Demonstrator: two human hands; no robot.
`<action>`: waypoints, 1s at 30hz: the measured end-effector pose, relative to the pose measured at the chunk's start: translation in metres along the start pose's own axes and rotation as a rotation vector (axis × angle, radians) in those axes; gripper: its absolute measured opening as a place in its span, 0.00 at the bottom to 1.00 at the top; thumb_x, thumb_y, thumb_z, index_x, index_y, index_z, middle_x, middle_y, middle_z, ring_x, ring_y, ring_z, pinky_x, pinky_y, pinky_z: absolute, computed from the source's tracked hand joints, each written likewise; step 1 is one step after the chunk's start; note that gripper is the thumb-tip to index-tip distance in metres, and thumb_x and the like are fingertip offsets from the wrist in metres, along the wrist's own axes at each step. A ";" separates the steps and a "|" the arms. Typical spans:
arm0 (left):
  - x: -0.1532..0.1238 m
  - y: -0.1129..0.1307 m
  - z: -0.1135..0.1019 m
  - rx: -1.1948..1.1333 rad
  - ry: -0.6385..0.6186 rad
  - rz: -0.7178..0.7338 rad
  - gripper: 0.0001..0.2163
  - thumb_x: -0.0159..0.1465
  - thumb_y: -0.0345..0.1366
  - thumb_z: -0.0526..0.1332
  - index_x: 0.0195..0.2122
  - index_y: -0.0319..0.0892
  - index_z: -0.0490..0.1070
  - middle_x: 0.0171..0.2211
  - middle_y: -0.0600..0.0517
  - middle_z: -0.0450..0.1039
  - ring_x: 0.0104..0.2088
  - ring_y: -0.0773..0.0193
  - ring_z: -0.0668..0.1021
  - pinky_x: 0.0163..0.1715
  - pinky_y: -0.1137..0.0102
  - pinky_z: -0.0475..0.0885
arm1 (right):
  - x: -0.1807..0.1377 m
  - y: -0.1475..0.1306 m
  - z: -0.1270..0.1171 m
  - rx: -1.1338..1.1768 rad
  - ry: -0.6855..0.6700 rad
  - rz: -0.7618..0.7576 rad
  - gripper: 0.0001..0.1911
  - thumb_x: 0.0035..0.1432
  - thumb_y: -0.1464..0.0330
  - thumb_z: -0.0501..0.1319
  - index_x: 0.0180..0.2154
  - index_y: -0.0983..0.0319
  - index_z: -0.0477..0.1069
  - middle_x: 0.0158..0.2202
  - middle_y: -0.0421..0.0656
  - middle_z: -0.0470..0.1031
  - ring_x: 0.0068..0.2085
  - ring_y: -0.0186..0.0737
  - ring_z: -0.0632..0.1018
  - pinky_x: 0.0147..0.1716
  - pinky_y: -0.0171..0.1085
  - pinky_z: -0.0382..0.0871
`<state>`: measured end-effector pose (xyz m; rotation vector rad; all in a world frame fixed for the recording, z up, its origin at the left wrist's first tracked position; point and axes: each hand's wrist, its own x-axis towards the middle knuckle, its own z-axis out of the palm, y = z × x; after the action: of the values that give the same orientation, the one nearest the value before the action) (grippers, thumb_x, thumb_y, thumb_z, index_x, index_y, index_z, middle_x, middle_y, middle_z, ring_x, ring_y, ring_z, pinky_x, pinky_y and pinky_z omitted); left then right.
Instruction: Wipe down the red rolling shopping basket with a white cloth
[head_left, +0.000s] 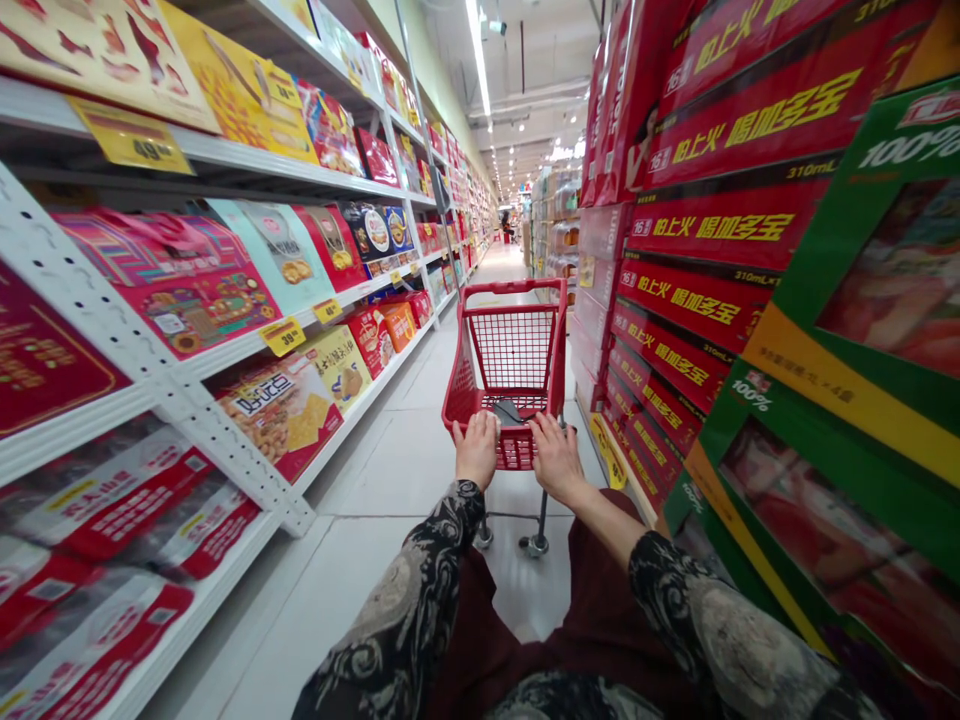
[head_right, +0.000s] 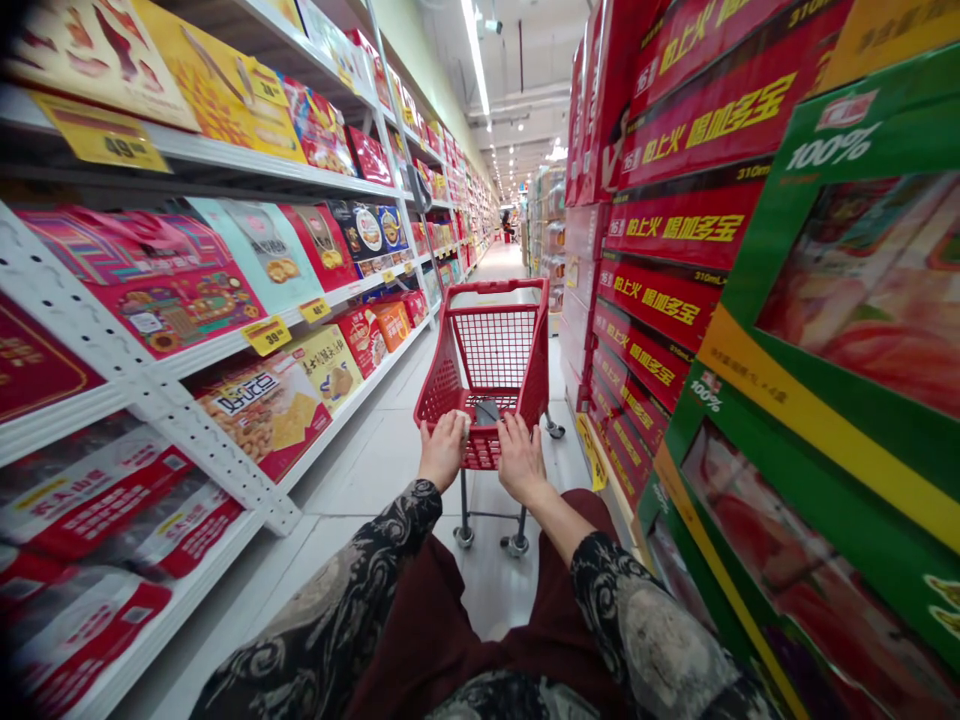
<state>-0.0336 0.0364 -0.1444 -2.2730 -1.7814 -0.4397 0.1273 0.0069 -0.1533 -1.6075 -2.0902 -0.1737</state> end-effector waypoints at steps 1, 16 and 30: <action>0.001 0.006 0.002 -0.003 0.001 0.014 0.20 0.65 0.31 0.43 0.57 0.41 0.59 0.60 0.43 0.58 0.59 0.54 0.61 0.57 0.45 0.49 | 0.000 0.000 0.000 -0.005 0.002 -0.004 0.29 0.51 0.75 0.50 0.57 0.69 0.58 0.62 0.51 0.55 0.62 0.49 0.54 0.57 0.54 0.47; 0.004 -0.028 0.000 0.003 0.005 0.034 0.17 0.66 0.37 0.45 0.54 0.44 0.62 0.58 0.43 0.61 0.57 0.53 0.64 0.57 0.43 0.47 | 0.000 0.008 0.002 0.005 0.023 -0.007 0.29 0.52 0.75 0.51 0.57 0.68 0.58 0.61 0.51 0.56 0.62 0.50 0.54 0.57 0.55 0.46; 0.006 0.017 0.008 -0.096 0.008 0.148 0.18 0.65 0.30 0.45 0.55 0.43 0.59 0.59 0.43 0.59 0.58 0.57 0.62 0.57 0.48 0.52 | 0.002 -0.003 0.005 -0.016 -0.008 -0.028 0.30 0.50 0.76 0.50 0.57 0.68 0.59 0.61 0.50 0.56 0.62 0.48 0.55 0.57 0.56 0.46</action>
<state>-0.0147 0.0407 -0.1497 -2.4436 -1.6065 -0.5159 0.1230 0.0101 -0.1561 -1.5907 -2.1235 -0.1942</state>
